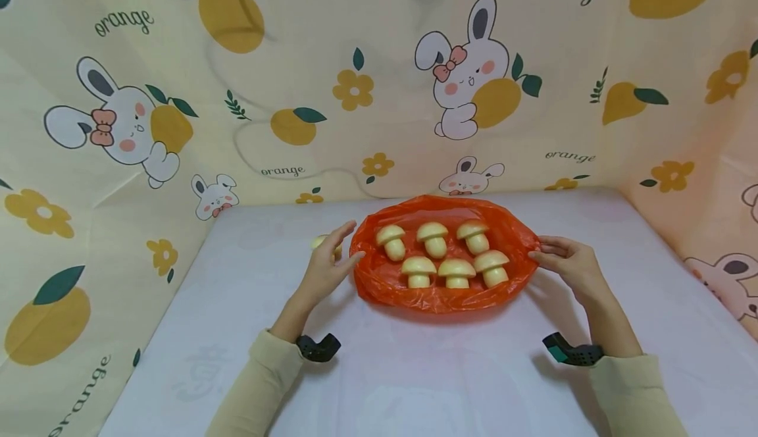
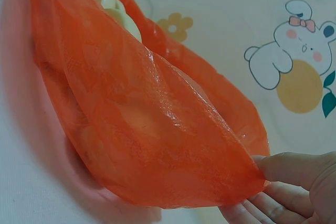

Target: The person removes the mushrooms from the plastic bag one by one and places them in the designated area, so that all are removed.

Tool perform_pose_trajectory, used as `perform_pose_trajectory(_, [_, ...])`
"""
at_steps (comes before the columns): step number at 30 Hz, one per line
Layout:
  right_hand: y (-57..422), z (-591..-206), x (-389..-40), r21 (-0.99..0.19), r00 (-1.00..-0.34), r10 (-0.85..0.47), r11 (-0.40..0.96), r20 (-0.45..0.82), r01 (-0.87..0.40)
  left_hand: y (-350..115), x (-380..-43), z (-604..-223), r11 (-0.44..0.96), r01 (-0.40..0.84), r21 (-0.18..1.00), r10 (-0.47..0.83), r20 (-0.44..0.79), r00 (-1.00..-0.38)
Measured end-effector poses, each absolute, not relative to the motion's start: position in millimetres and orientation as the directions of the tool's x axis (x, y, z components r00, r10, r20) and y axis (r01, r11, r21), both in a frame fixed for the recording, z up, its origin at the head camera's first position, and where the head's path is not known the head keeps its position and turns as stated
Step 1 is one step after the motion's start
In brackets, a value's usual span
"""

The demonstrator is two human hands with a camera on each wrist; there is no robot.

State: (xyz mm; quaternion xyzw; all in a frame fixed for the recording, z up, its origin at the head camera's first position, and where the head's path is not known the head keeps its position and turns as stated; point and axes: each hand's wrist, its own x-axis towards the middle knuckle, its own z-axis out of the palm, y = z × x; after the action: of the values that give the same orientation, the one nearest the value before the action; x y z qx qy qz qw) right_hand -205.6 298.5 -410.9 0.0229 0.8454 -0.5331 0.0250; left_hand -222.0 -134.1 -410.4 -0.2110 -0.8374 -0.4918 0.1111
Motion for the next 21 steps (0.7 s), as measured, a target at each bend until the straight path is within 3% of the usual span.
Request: perform_pose_trajectory(21, [294, -410, -206, -0.897, -0.998, -0.004, 0.438, -0.069, 0.06, -83, -219, -421, 0.477, 0.55, 0.686, 0.438, 0.358, -0.825])
